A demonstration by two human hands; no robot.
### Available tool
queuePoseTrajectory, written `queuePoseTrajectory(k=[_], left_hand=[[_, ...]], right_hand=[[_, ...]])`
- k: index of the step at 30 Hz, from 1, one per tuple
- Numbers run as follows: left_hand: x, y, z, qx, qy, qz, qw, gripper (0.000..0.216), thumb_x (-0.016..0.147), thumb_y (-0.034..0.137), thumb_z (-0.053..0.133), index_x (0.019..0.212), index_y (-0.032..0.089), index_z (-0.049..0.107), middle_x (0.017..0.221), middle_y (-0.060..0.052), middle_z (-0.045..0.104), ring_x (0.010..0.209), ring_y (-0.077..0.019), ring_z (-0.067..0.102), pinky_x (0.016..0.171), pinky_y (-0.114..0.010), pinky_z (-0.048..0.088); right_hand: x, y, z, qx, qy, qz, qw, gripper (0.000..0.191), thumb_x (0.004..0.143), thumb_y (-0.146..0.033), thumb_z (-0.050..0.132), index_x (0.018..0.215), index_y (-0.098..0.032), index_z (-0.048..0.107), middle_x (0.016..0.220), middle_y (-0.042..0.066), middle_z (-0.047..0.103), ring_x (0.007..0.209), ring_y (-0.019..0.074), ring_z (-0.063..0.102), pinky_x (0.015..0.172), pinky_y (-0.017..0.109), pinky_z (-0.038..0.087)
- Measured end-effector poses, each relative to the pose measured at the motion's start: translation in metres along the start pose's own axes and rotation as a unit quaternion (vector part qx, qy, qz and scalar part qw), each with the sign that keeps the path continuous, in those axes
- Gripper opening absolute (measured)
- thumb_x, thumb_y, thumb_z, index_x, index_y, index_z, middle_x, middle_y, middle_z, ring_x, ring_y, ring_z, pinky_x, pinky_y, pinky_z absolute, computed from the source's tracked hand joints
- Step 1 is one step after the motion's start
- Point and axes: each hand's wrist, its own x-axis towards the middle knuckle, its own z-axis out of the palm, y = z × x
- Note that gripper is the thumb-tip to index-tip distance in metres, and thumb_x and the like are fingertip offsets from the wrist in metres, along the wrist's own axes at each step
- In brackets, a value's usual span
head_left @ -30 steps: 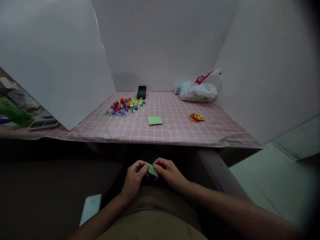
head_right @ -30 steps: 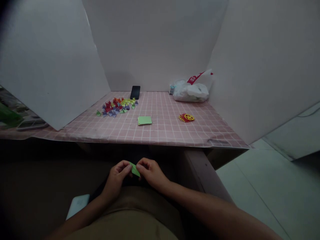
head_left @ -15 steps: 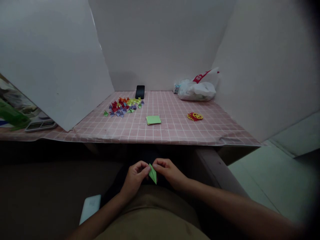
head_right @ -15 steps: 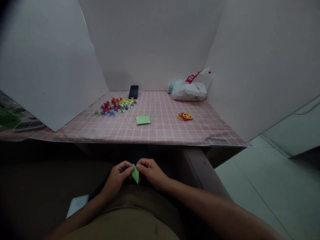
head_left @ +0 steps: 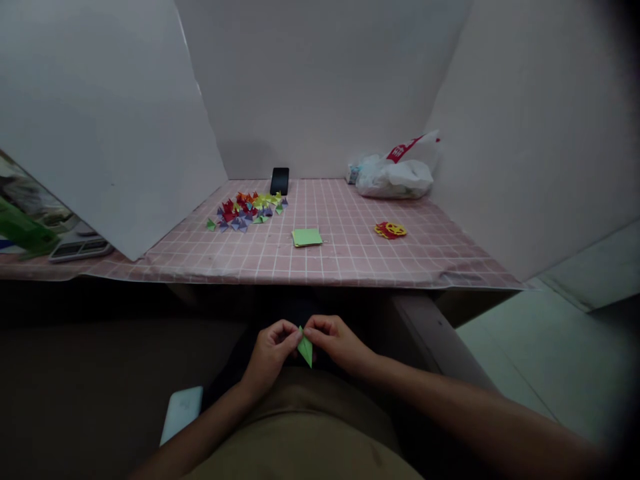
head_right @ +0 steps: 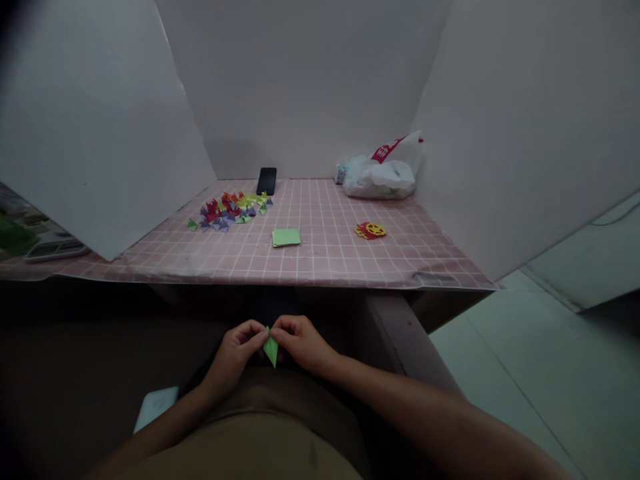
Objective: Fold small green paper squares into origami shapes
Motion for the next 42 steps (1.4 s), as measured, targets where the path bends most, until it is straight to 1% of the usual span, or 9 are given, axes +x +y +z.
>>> queuePoseTrajectory(k=[6, 12, 17, 24, 28, 33, 37, 42], left_hand=[[-0.0004, -0.0003, -0.0001, 0.005, -0.001, -0.001, 1.0, 0.024, 0.076, 0.037, 0.067, 0.07, 0.015, 0.06, 0.06, 0.003, 0.054, 0.056, -0.0109, 0.047, 0.056, -0.023, 0.037], [-0.0007, -0.0011, 0.0005, 0.0, -0.004, 0.001, 1.0, 0.022, 0.077, 0.036, 0.066, 0.071, 0.016, 0.061, 0.062, 0.003, 0.055, 0.058, -0.0114, 0.048, 0.057, -0.023, 0.038], [-0.0003, -0.0018, 0.0001, -0.005, -0.015, 0.003, 1.0, 0.023, 0.079, 0.037, 0.064, 0.071, 0.016, 0.06, 0.062, 0.003, 0.054, 0.058, -0.0116, 0.048, 0.058, -0.023, 0.039], [-0.0002, -0.0006, 0.0014, -0.014, -0.004, -0.005, 1.0, 0.023, 0.077, 0.038, 0.066, 0.072, 0.016, 0.059, 0.064, 0.003, 0.053, 0.059, -0.0116, 0.047, 0.058, -0.023, 0.038], [-0.0001, -0.0006, 0.0018, -0.016, 0.001, -0.003, 1.0, 0.023, 0.077, 0.037, 0.066, 0.072, 0.016, 0.059, 0.064, 0.003, 0.054, 0.06, -0.0119, 0.048, 0.059, -0.024, 0.039], [0.0002, -0.003, 0.001, -0.023, -0.005, -0.006, 1.0, 0.024, 0.077, 0.038, 0.066, 0.073, 0.015, 0.06, 0.065, 0.002, 0.057, 0.06, -0.0123, 0.051, 0.06, -0.025, 0.041], [-0.0003, -0.0035, 0.001, -0.027, -0.01, -0.011, 1.0, 0.023, 0.078, 0.038, 0.065, 0.074, 0.016, 0.06, 0.065, 0.001, 0.059, 0.061, -0.0137, 0.053, 0.061, -0.026, 0.042], [-0.0007, -0.0021, 0.0015, -0.038, -0.013, -0.006, 0.999, 0.023, 0.077, 0.037, 0.066, 0.073, 0.016, 0.06, 0.065, 0.002, 0.059, 0.061, -0.0129, 0.053, 0.061, -0.025, 0.042]], right_hand=[[0.0, 0.0022, 0.0008, -0.054, 0.019, -0.021, 0.998, 0.022, 0.082, -0.031, 0.056, 0.067, -0.014, 0.058, 0.059, -0.002, 0.054, 0.054, 0.0097, 0.048, 0.052, 0.021, 0.036], [-0.0014, 0.0036, 0.0033, -0.081, 0.038, -0.023, 0.996, 0.024, 0.083, -0.03, 0.054, 0.065, -0.015, 0.056, 0.056, -0.002, 0.053, 0.051, 0.0092, 0.047, 0.048, 0.02, 0.034], [-0.0011, 0.0058, 0.002, -0.104, 0.028, -0.035, 0.994, 0.025, 0.085, -0.029, 0.053, 0.065, -0.016, 0.057, 0.056, -0.002, 0.054, 0.051, 0.0091, 0.046, 0.049, 0.021, 0.034], [-0.0014, 0.0041, 0.0016, -0.158, 0.023, -0.063, 0.985, 0.027, 0.087, -0.029, 0.05, 0.064, -0.016, 0.056, 0.056, -0.002, 0.052, 0.052, 0.0091, 0.044, 0.049, 0.021, 0.032], [-0.0021, 0.0029, 0.0019, -0.134, 0.008, -0.059, 0.989, 0.029, 0.089, -0.032, 0.049, 0.067, -0.016, 0.057, 0.058, -0.001, 0.054, 0.053, 0.0096, 0.047, 0.051, 0.021, 0.036], [-0.0021, 0.0043, 0.002, -0.081, -0.003, -0.03, 0.996, 0.029, 0.088, -0.036, 0.052, 0.069, -0.016, 0.058, 0.058, -0.001, 0.057, 0.052, 0.0101, 0.05, 0.051, 0.021, 0.037], [-0.0021, 0.0046, 0.0031, -0.066, 0.007, -0.021, 0.998, 0.029, 0.086, -0.037, 0.054, 0.067, -0.016, 0.058, 0.057, -0.001, 0.057, 0.051, 0.0101, 0.05, 0.051, 0.022, 0.037], [-0.0015, 0.0052, 0.004, -0.054, 0.017, -0.019, 0.998, 0.027, 0.083, -0.035, 0.056, 0.064, -0.017, 0.056, 0.055, -0.001, 0.056, 0.05, 0.01, 0.049, 0.049, 0.021, 0.036]])
